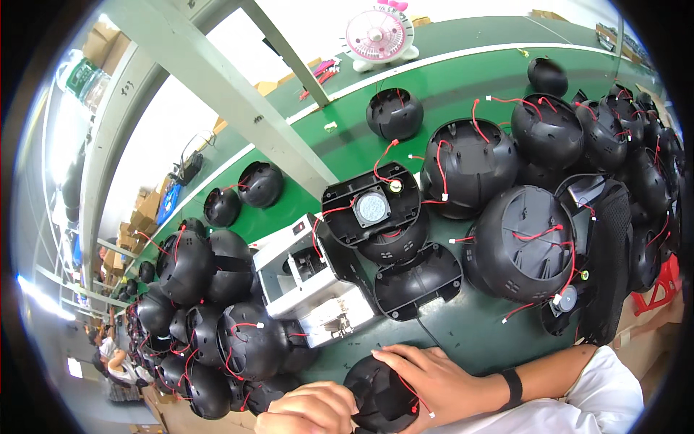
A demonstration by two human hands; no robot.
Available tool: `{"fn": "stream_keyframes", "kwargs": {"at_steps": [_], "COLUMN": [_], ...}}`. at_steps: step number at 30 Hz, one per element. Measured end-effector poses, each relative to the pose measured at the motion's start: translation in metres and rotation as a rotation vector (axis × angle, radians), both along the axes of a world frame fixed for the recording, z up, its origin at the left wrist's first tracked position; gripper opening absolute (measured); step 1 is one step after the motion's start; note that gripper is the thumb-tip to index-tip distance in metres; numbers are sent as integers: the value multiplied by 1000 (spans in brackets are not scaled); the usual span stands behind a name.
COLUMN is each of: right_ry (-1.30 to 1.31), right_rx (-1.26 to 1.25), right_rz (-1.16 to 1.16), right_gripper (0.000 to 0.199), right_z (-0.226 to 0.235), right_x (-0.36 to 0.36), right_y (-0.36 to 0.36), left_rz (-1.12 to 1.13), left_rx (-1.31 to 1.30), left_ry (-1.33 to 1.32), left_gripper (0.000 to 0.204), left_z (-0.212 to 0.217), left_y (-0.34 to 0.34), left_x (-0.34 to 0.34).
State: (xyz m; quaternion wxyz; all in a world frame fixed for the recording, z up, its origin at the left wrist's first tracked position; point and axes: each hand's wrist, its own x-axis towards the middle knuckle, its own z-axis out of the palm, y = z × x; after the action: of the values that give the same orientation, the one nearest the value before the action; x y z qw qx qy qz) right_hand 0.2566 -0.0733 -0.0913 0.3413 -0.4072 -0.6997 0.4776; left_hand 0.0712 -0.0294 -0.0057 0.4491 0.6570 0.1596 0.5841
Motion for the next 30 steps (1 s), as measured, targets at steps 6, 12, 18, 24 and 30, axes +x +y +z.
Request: {"fn": "stream_keyframes", "kwargs": {"at_steps": [6, 12, 18, 24, 30], "right_ry": [-99, -296, -144, -121, -61], "right_rx": [201, 107, 145, 123, 69], "right_rz": [13, 80, -65, -19, -101], "right_gripper": [119, 124, 121, 117, 117], "right_z": [-4, 8, 14, 16, 1], "right_x": [-6, -16, -18, -7, -1], "right_y": [-2, -1, -1, 5, 0], "left_rz": [299, 528, 374, -21, 224], "left_rx": [-34, -49, -50, 10, -93], "left_ry": [36, -79, -258, -151, -359], "left_gripper": [35, 28, 26, 52, 96], "left_z": [9, -4, -22, -9, 32], "left_y": [-27, -29, -17, 5, 22], "left_x": [12, 15, -1, -18, -19]}}
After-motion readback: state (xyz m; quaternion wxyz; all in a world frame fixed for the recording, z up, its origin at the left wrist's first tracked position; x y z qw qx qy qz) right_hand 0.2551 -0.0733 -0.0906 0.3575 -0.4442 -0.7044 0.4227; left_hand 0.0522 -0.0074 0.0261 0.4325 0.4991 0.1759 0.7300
